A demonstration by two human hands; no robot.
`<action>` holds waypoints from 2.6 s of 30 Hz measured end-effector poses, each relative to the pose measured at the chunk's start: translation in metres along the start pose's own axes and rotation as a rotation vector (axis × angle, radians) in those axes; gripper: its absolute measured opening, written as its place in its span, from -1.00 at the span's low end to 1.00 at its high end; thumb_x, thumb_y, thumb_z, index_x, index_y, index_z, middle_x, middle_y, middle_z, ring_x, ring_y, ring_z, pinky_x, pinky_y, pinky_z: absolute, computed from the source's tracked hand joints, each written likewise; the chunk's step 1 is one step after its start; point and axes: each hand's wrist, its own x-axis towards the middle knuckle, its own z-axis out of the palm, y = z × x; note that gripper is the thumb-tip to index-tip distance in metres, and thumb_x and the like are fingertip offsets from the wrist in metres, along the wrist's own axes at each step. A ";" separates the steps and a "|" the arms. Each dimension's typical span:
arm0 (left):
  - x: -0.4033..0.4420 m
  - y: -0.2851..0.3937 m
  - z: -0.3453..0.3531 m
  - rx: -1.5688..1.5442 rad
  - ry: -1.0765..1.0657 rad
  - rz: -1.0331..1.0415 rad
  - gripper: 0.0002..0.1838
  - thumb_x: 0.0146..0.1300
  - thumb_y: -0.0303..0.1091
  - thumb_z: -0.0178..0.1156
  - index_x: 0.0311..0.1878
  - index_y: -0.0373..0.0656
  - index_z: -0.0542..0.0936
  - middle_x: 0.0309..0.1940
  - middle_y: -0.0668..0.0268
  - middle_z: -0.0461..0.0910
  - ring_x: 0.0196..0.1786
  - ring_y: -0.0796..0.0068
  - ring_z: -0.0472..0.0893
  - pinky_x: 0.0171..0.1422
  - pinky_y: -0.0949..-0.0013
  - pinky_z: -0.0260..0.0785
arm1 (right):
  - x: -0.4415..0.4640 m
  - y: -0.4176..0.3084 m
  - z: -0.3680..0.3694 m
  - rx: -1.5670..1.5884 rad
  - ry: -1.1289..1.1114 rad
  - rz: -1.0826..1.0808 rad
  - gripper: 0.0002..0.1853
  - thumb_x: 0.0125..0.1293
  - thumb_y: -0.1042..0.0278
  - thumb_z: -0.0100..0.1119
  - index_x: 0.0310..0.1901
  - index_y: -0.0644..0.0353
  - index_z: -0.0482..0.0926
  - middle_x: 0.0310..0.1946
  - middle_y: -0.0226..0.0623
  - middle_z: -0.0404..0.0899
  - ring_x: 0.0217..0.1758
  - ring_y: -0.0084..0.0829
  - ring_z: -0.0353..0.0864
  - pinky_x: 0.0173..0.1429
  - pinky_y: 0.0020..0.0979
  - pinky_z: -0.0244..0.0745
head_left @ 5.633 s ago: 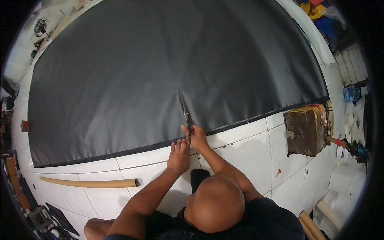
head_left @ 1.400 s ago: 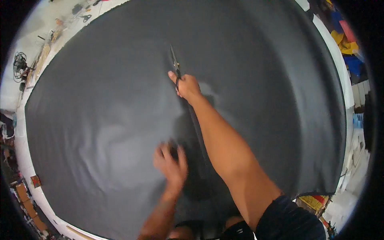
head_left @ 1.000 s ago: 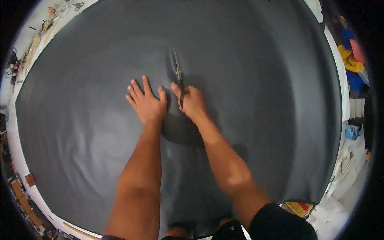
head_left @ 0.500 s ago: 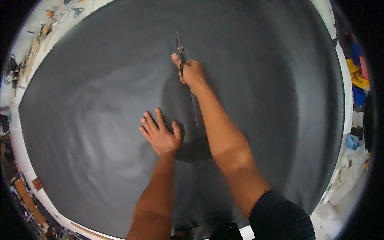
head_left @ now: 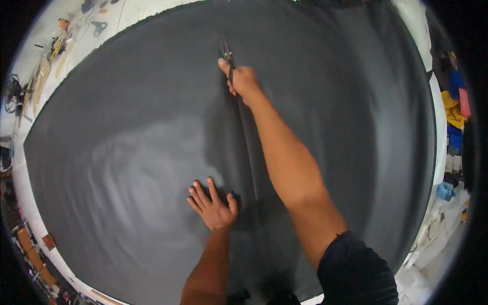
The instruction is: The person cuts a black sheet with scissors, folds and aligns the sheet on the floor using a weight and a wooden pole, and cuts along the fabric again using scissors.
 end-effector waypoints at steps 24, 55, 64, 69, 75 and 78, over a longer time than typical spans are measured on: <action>0.001 0.000 0.001 0.001 -0.001 -0.003 -0.25 0.27 0.06 0.01 0.46 -0.11 0.22 0.47 -0.16 0.03 0.53 -0.23 -0.04 0.52 -0.29 -0.27 | 0.046 -0.034 0.003 0.087 0.161 -0.236 -0.47 0.22 -0.23 0.27 -0.43 0.16 0.45 -0.63 -0.41 0.44 -0.59 -0.58 0.38 -0.46 -0.52 0.26; -0.150 -0.056 -0.078 -0.468 0.280 0.396 -0.39 0.28 -0.13 0.24 0.28 -0.33 0.38 0.28 -0.08 0.36 0.36 -0.03 0.32 0.47 0.08 0.08 | -0.589 0.339 -0.155 -0.744 0.844 0.030 -0.19 0.23 0.02 0.27 0.31 0.40 0.15 0.32 0.04 0.27 0.44 0.02 0.14 0.46 -0.03 -0.02; -0.562 -0.318 -0.185 -0.181 -0.242 0.039 -0.56 0.15 -0.20 0.29 0.06 -0.22 0.57 0.17 -0.08 0.46 0.31 -0.07 0.36 0.40 0.08 0.21 | -0.815 0.365 -0.233 -0.486 0.504 0.093 -0.50 0.32 0.08 0.22 0.17 0.21 0.42 0.03 0.04 0.55 0.10 0.11 0.52 0.13 -0.07 0.42; -0.742 -0.519 -0.265 -0.112 0.184 -0.430 -0.70 0.16 -0.33 0.22 -0.11 -0.33 0.60 -0.24 -0.01 0.64 -0.14 0.00 0.62 0.03 0.13 0.44 | -1.028 0.483 -0.264 -0.503 0.570 0.023 -0.51 0.24 0.18 0.29 0.07 0.37 0.48 -0.03 0.12 0.57 0.07 0.06 0.55 0.17 -0.13 0.42; -0.802 -0.557 -0.289 -0.169 0.082 -0.384 -0.74 0.12 -0.29 0.14 -0.39 -0.35 0.59 -0.49 0.05 0.62 -0.39 0.19 0.56 -0.15 0.19 0.41 | -1.203 0.591 -0.240 -0.462 0.638 0.471 -0.65 0.19 0.33 0.22 -0.08 0.39 0.46 -0.17 0.15 0.55 -0.04 0.09 0.56 0.07 -0.07 0.42; -0.786 -0.502 -0.282 -0.354 0.060 -0.476 -0.66 0.17 -0.24 0.25 -0.11 -0.32 0.64 -0.23 0.07 0.69 -0.15 0.18 0.66 0.01 0.23 0.46 | -1.211 0.710 -0.224 -0.592 0.846 0.450 -0.60 0.10 0.49 0.09 0.01 0.45 0.46 -0.05 0.24 0.51 0.04 0.23 0.51 0.17 0.05 0.38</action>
